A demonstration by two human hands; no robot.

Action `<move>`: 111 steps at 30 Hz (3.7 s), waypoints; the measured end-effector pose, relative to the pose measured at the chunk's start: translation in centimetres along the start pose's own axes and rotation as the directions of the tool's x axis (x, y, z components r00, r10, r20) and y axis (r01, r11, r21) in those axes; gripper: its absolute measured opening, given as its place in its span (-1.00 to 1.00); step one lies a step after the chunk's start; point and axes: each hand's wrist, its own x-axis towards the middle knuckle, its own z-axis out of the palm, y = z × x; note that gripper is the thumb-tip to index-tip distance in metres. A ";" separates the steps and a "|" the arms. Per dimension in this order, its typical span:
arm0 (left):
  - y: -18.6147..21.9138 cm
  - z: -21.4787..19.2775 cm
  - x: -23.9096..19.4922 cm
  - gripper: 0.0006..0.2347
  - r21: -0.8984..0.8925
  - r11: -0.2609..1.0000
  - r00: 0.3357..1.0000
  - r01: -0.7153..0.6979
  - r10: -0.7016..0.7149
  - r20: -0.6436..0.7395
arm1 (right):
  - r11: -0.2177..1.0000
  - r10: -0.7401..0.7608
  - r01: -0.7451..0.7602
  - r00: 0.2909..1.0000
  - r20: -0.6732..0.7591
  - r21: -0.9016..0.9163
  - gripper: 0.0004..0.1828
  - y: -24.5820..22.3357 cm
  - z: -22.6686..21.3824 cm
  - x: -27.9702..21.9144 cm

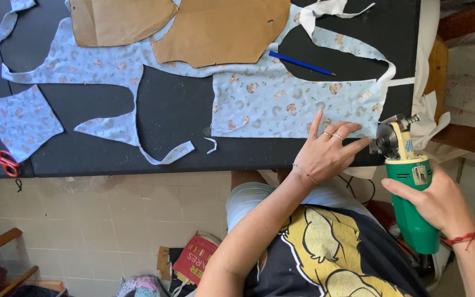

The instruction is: Tracing patterns onto fabric with a pen and cutting them out using an electric rotary cutter

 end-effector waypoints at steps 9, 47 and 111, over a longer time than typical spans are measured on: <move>0.1 -0.1 0.0 -0.79 0.003 1.000 1.000 0.008 -0.008 -0.029 | 1.000 0.004 -0.004 1.000 0.025 -0.004 -0.45 0.1 -0.6 1.5; -0.2 -0.5 -0.3 -0.90 -0.044 0.999 0.998 -0.005 0.002 -0.056 | 0.709 -0.277 0.368 0.930 0.243 -0.602 -0.35 -5.1 -3.9 9.6; -5.7 -4.2 -1.2 -0.89 0.126 0.964 0.952 0.232 -0.199 -0.233 | 0.295 -0.381 0.560 0.812 0.442 -0.774 -0.34 -22.0 1.1 8.1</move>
